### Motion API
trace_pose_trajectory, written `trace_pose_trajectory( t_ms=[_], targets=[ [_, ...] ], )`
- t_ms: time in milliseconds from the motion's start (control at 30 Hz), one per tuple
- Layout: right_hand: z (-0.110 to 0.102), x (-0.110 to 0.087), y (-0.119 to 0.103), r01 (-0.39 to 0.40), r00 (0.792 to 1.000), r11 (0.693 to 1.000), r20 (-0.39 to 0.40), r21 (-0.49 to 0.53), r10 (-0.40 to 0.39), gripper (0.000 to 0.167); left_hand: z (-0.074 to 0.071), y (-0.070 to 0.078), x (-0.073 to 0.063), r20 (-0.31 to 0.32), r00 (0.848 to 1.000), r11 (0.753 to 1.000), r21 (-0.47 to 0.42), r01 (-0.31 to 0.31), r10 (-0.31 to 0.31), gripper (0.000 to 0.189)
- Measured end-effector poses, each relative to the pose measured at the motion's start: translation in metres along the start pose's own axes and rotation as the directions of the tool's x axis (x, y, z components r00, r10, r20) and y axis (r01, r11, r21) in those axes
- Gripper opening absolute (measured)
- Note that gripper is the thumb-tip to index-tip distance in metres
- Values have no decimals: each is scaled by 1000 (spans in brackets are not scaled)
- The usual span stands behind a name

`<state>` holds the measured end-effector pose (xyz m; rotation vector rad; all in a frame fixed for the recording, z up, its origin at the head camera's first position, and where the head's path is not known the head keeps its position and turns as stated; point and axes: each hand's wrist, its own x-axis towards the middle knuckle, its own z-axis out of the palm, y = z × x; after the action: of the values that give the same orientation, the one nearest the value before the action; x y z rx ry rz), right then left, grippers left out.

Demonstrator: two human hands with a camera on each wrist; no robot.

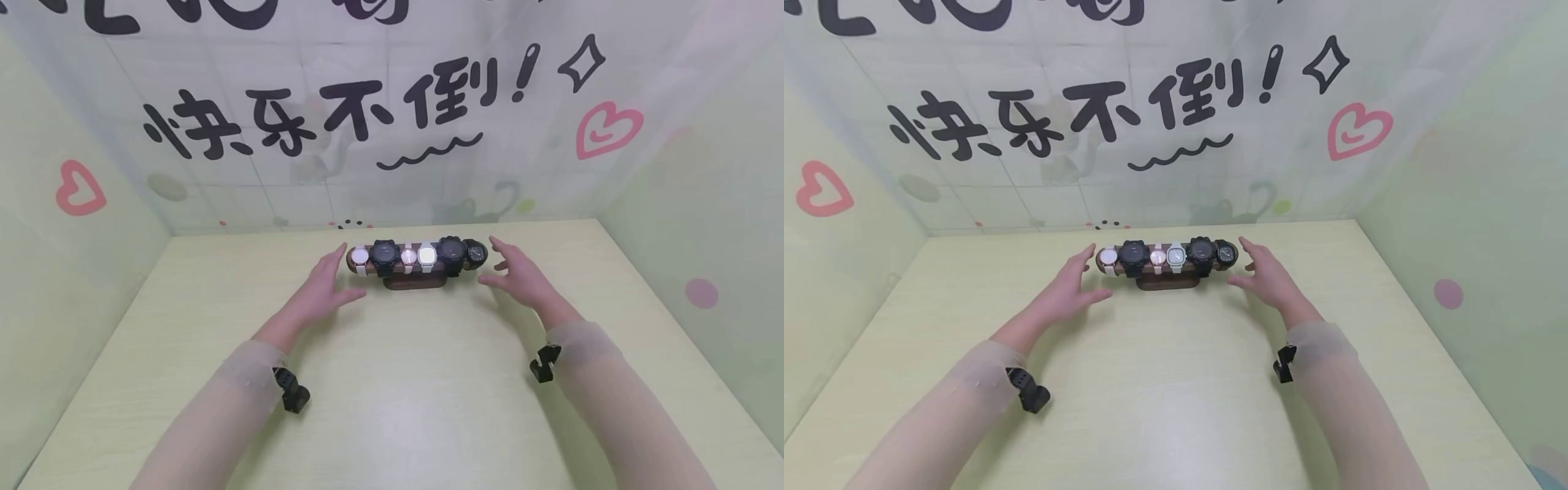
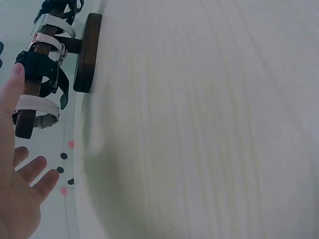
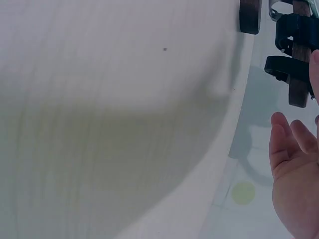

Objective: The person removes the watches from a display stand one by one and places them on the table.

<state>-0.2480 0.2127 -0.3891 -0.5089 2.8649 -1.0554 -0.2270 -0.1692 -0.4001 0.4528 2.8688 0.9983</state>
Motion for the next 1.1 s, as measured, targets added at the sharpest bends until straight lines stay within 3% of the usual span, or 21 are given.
trace_pose_trajectory(
  t_ms=[233, 767, 1100],
  targets=[
    [0, 4, -4, -5, 1000, 1000, -15, 22, 6, 84, 3, 4, 9, -31, 999, 997, -72, -18, 15, 95],
    [3, 13, -9, -11, 1000, 1000, -20, -10, 11, 79, 5, 12, 24, -34, 999, 997, -77, 20, -23, 89],
    [4, 16, -12, -28, 999, 999, -18, -16, 28, 72, 5, 13, 34, -30, 999, 998, -65, 17, -19, 72]
  ],
)
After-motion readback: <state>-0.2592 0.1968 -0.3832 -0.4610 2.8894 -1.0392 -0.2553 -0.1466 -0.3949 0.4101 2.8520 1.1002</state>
